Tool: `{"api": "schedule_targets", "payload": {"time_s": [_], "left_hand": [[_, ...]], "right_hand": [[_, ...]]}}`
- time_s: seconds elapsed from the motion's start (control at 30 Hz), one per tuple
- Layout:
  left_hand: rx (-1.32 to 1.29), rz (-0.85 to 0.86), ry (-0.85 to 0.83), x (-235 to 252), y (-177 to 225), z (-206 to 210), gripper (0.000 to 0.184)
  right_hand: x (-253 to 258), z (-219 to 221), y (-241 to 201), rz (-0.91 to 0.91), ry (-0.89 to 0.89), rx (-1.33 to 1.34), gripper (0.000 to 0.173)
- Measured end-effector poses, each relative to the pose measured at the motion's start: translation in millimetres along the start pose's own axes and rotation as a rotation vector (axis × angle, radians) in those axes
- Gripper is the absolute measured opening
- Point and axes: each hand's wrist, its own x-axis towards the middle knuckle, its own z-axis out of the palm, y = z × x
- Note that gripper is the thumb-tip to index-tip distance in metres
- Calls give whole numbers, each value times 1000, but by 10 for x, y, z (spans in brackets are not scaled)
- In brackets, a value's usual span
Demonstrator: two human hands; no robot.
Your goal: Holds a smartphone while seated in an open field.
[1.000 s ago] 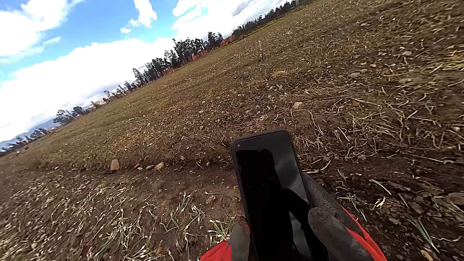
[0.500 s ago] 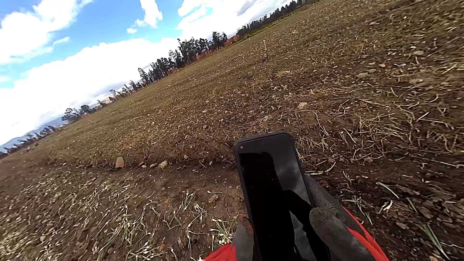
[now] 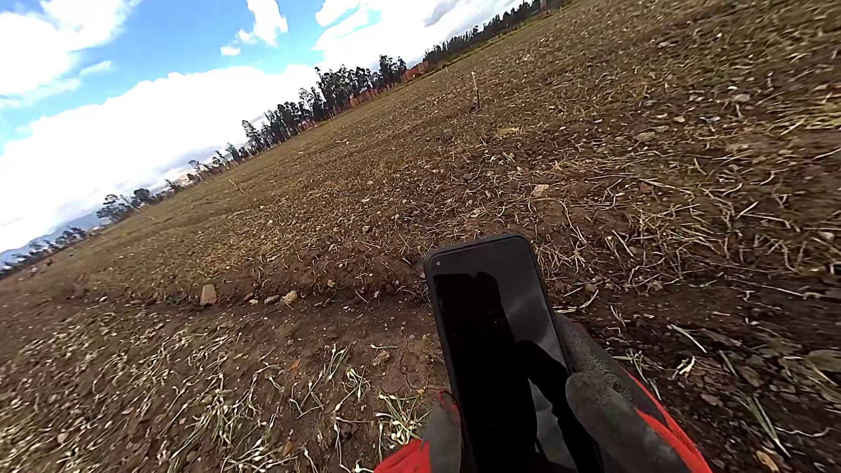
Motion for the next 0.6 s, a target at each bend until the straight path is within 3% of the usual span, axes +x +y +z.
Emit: {"api": "schedule_targets", "payload": {"time_s": [0.17, 0.33, 0.6], "left_hand": [[58, 18, -5, 10, -3, -15, 65], [98, 30, -6, 10, -4, -40, 61], [103, 24, -15, -7, 12, -63, 59]], "right_hand": [[23, -2, 25, 15, -10, -10, 65], [15, 10, 41, -12, -25, 19, 59], [9, 21, 57, 17, -22, 14, 64]]}}
